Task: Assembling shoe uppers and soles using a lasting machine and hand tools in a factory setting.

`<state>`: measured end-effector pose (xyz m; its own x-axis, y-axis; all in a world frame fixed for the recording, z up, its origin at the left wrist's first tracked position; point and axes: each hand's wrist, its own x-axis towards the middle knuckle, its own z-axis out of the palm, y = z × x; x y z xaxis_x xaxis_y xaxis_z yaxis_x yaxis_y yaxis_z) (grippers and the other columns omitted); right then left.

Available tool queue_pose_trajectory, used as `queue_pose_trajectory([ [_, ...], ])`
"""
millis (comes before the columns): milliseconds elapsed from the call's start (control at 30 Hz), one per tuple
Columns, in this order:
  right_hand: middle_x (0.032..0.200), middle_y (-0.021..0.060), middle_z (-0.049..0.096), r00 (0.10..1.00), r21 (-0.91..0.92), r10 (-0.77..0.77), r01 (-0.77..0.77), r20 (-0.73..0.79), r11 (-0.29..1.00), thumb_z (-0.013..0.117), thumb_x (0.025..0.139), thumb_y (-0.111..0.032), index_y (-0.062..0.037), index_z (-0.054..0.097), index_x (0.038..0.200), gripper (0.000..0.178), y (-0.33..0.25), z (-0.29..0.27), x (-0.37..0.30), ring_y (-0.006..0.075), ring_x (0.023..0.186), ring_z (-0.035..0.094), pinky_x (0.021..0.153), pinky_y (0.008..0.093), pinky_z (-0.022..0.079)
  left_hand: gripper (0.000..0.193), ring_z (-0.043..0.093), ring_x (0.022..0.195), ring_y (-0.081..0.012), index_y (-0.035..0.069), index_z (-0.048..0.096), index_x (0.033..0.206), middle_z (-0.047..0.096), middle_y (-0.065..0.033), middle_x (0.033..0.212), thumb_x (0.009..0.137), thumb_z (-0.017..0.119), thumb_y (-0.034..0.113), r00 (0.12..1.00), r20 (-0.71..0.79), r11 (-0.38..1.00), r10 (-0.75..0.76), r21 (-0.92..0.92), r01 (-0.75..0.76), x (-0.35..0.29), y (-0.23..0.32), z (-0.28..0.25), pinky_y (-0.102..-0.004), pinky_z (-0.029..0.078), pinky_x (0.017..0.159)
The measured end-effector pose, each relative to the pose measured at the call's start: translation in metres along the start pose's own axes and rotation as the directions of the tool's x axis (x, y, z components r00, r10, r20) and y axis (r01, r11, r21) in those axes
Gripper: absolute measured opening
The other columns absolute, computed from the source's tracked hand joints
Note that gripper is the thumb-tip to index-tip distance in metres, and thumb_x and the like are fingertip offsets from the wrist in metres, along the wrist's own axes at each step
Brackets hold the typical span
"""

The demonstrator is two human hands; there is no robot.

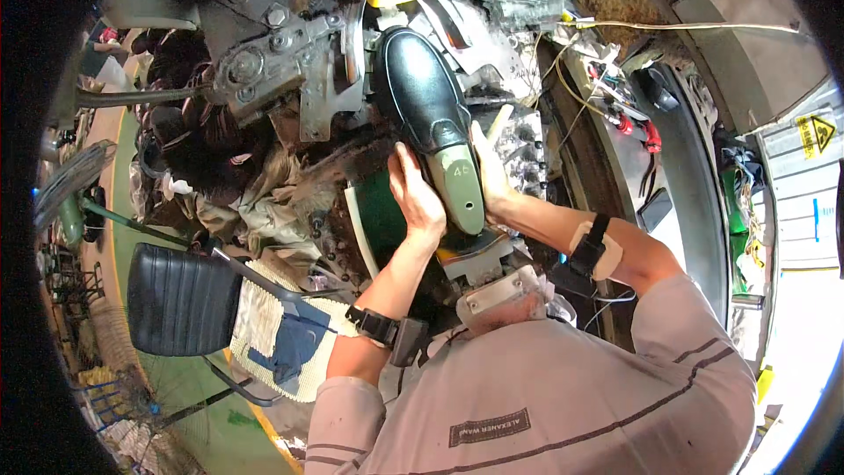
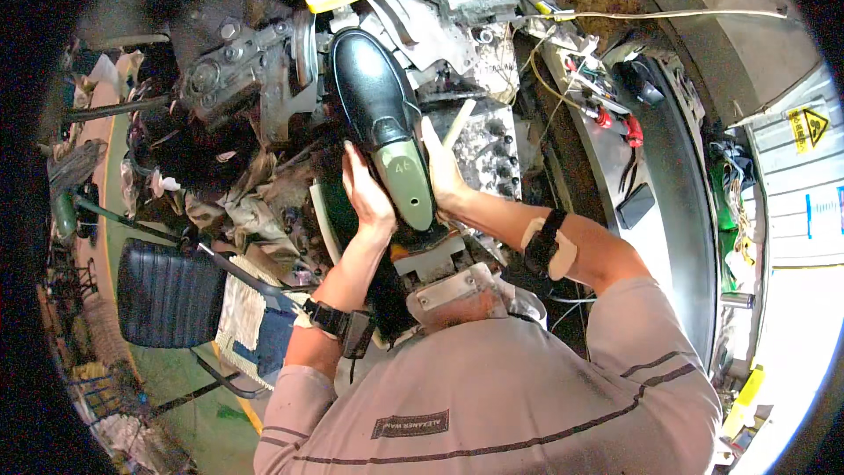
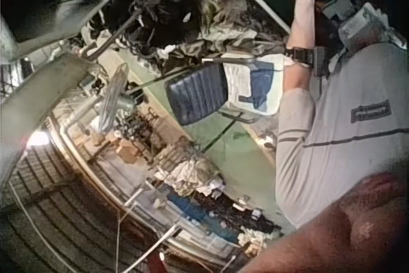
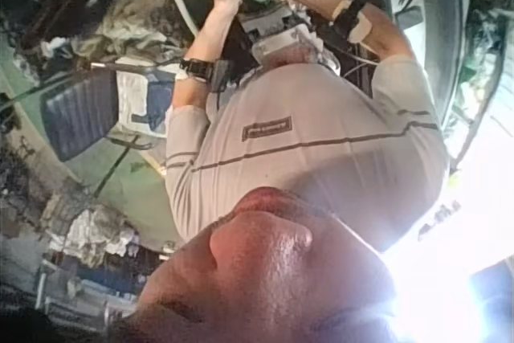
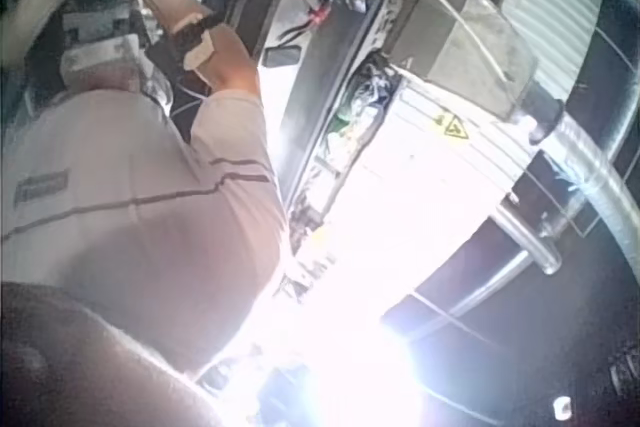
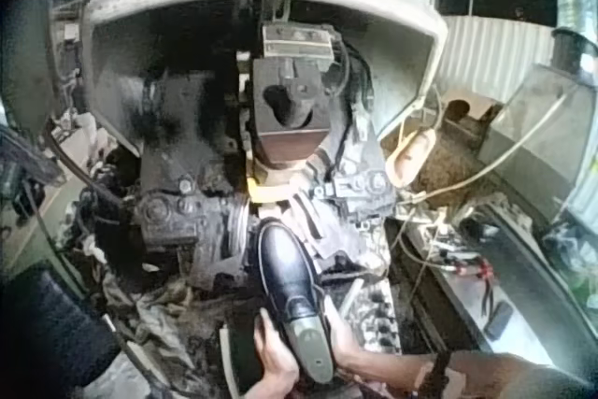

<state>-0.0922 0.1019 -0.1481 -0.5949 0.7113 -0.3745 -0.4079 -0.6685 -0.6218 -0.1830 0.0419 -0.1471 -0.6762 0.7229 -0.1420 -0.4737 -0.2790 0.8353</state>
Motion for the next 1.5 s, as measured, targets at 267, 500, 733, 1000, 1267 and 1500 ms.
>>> queue_pose_trajectory([
  [267,0.096,0.007,0.069,0.985,-0.524,0.081,-0.149,-0.15,0.839,0.052,0.104,-0.043,-0.0104,0.052,0.135,0.045,-0.044,-0.041,-0.021,0.011,0.073,0.064,0.061,0.027,0.054,0.044,0.062,0.113,-0.0283,0.003,0.058,0.13,0.061,-0.0161,0.128,0.097,0.058,0.033,0.837,0.231,0.009,-0.495,0.965,-0.261,0.001,-0.002,-0.091,-0.0411,0.05,0.095],
  [500,0.099,0.011,0.07,0.995,-0.521,-0.087,0.094,0.038,0.848,0.056,0.103,-0.029,-0.0029,0.054,0.131,0.038,-0.078,-0.045,-0.065,0.0157,0.082,0.068,0.077,0.0309,0.057,0.062,0.061,0.109,-0.0394,0.005,0.063,0.119,0.059,-0.0194,0.122,0.068,0.085,0.033,0.647,0.213,-0.466,-0.732,0.536,-0.704,-0.016,-0.057,-0.181,-0.0453,0.053,0.091],
  [733,0.1,0.0111,0.073,0.938,-0.548,-0.344,0.314,0.05,0.776,0.064,0.099,-0.016,0.0009,0.059,0.122,0.029,-0.061,-0.05,-0.077,0.014,0.083,0.067,0.08,0.0303,0.056,0.059,0.068,0.104,-0.0319,-0.002,0.06,0.115,0.068,-0.0226,0.11,0.066,0.088,0.013,0.784,0.452,0.438,-0.425,0.861,-0.259,-0.081,-0.017,-0.152,-0.0394,0.054,0.088],
  [1000,0.105,0.0121,0.072,0.579,-0.563,-0.26,0.814,0.773,0.142,0.079,0.084,-0.013,-0.001,0.07,0.103,0.024,-0.045,0.006,-0.173,0.0215,0.095,0.071,0.081,0.0351,0.055,0.035,0.07,0.086,-0.0217,0.0,0.07,0.105,0.072,-0.0124,0.098,0.076,0.081,0.016,0.984,-0.11,0.842,0.137,0.536,-0.057,-0.137,0.17,-0.203,-0.0361,0.057,0.081],
  [1267,0.16,0.028,0.023,0.76,-0.545,-0.052,0.51,0.647,0.666,0.088,0.074,-0.021,-0.0039,0.01,0.159,0.117,0.044,-0.02,-0.202,0.0434,0.147,0.027,0.119,0.0442,0.025,0.04,0.069,0.084,-0.0182,-0.002,0.066,0.118,0.072,-0.0084,0.098,0.081,0.074,0.01,0.983,0.134,0.965,0.127,0.214,-0.154,-0.124,0.222,-0.042,-0.0348,0.056,0.083],
  [1500,0.159,0.0235,0.028,0.578,-0.561,-0.524,0.8,0.626,0.212,0.088,0.074,-0.02,-0.0002,0.021,0.156,0.108,0.03,-0.061,-0.246,0.0388,0.145,0.033,0.116,0.0454,0.03,0.041,0.07,0.085,-0.0146,-0.002,0.068,0.109,0.073,-0.0075,0.094,0.072,0.086,0.002,0.801,0.598,0.961,-0.008,0.227,-0.16,-0.138,0.162,0.038,-0.0321,0.057,0.082],
])
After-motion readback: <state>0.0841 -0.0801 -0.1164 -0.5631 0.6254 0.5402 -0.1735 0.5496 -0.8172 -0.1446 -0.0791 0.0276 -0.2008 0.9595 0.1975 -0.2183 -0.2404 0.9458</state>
